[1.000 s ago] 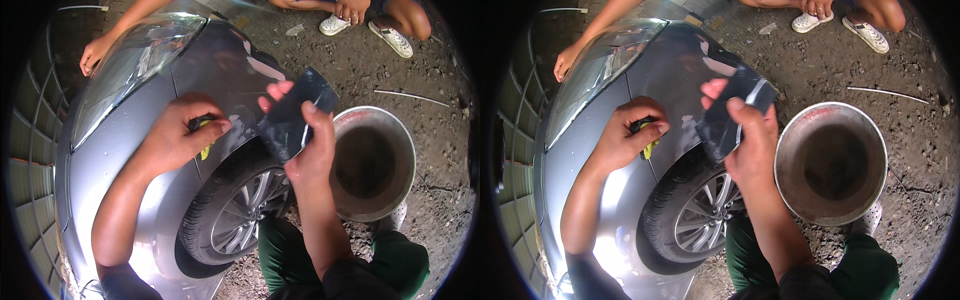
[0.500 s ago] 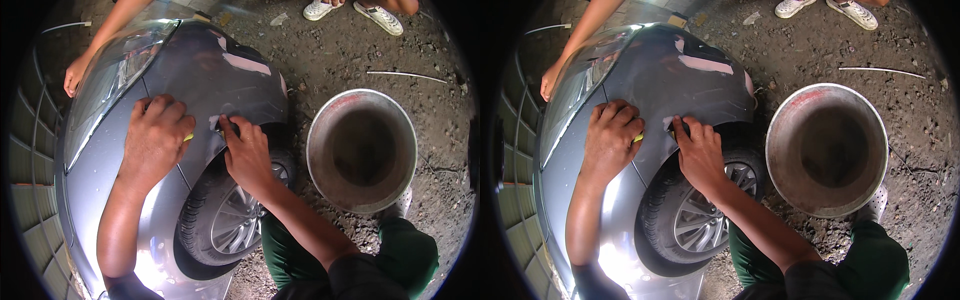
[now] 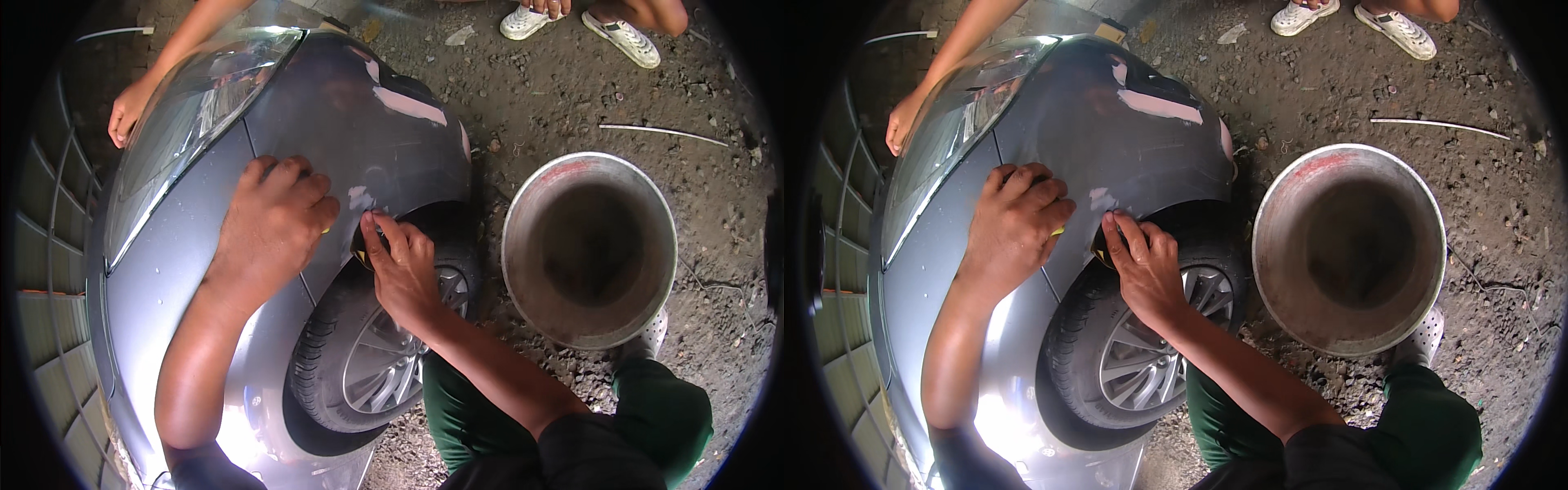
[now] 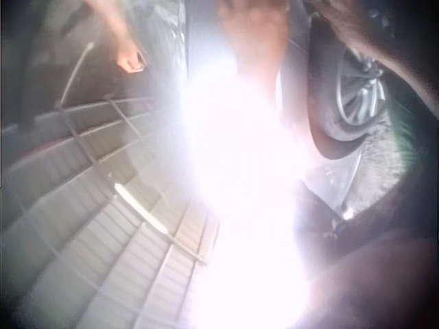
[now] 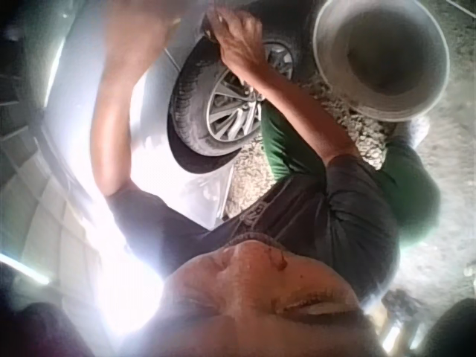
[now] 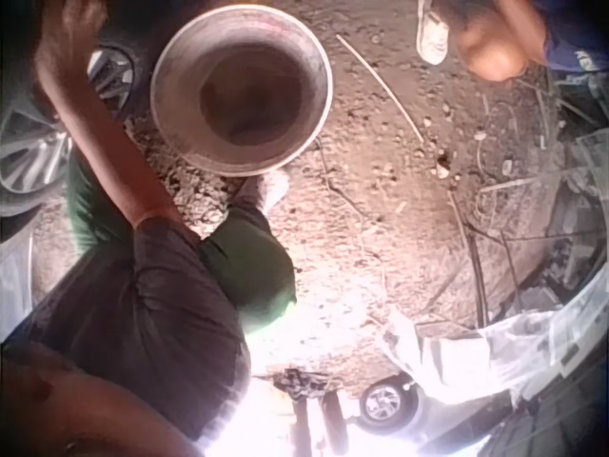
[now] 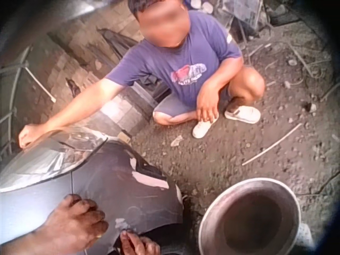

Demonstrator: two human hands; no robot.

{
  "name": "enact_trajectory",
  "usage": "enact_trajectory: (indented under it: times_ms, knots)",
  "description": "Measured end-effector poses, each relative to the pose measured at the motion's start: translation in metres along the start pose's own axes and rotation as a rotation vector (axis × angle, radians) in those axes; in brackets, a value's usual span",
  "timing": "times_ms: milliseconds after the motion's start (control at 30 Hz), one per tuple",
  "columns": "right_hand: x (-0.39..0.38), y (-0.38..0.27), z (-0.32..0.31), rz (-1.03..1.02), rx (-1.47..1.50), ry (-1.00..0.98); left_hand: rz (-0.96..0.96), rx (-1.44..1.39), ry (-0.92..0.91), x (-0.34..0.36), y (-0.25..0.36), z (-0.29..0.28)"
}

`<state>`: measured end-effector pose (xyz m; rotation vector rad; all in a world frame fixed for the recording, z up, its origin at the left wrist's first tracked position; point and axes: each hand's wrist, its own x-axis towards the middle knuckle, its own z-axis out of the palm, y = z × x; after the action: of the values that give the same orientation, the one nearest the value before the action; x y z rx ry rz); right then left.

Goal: The person sits on the ground and uses a sanding block to sand the rear fender of a silver car. They repeatedly dip the sanding block into a bucket of water and continue sanding the surface.

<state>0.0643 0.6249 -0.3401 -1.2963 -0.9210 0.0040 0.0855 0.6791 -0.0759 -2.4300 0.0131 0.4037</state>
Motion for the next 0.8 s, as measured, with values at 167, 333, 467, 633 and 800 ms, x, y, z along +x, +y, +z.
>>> enact_trajectory:
  times_ms: [167, 333, 467, 633, 800]
  knots:
    - [0.04, 0.005, -0.007, 0.035, -0.169, -0.06, -0.013, 0.033, -0.032, -0.001, 0.001, -0.006]
    - [0.021, -0.003, -0.015, 0.003, -0.147, -0.065, -0.011, 0.042, 0.013, 0.002, -0.001, -0.007]
    - [0.027, -0.008, -0.008, 0.084, -0.144, -0.058, -0.049, 0.025, -0.009, -0.001, 0.002, -0.006]
    - [0.033, 0.005, -0.011, 0.056, -0.167, -0.049, -0.058, 0.026, 0.016, 0.0, 0.002, -0.002]
    - [0.009, -0.017, -0.004, -0.015, -0.024, 0.024, -0.053, 0.008, 0.012, -0.001, 0.0, 0.0]
